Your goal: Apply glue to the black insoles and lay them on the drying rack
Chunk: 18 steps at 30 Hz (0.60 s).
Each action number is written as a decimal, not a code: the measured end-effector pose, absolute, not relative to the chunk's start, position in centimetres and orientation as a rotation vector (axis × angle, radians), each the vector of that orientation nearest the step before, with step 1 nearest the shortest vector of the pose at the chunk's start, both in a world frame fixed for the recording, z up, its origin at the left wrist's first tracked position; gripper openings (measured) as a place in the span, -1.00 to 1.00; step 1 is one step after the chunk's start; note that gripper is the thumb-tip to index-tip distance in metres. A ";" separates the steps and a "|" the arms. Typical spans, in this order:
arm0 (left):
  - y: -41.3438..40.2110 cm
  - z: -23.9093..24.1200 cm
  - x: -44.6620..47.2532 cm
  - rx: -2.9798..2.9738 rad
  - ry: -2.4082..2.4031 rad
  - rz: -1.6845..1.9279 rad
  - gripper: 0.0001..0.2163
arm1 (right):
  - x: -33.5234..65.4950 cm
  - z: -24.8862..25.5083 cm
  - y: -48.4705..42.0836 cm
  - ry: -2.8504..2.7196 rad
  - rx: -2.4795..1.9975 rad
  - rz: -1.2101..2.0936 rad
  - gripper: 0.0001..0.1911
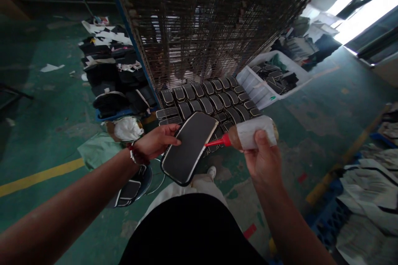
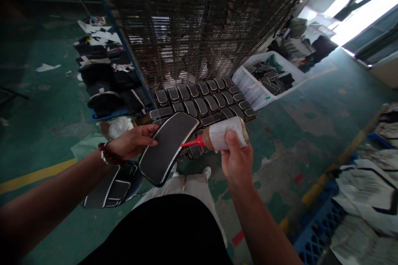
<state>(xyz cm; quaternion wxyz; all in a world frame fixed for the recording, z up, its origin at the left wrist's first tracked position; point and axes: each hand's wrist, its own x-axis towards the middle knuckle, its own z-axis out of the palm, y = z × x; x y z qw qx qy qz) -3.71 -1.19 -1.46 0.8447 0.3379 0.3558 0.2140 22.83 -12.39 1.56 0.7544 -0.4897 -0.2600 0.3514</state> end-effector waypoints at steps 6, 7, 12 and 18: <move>-1.4 -1.5 -3.3 0.643 0.736 0.440 -0.67 | 22.1 0.8 -13.1 -0.595 -1.129 0.721 -0.68; -1.4 -1.6 -3.3 0.638 0.739 0.440 -0.68 | 22.0 0.7 -13.3 -0.599 -1.125 0.730 -0.68; -1.4 -1.8 -3.0 0.614 0.785 0.443 -0.68 | 21.4 0.6 -14.0 -0.652 -1.086 0.740 -0.65; -1.2 -2.1 -2.9 0.578 0.809 0.435 -0.68 | 20.9 0.5 -14.8 -0.732 -1.058 0.767 -0.62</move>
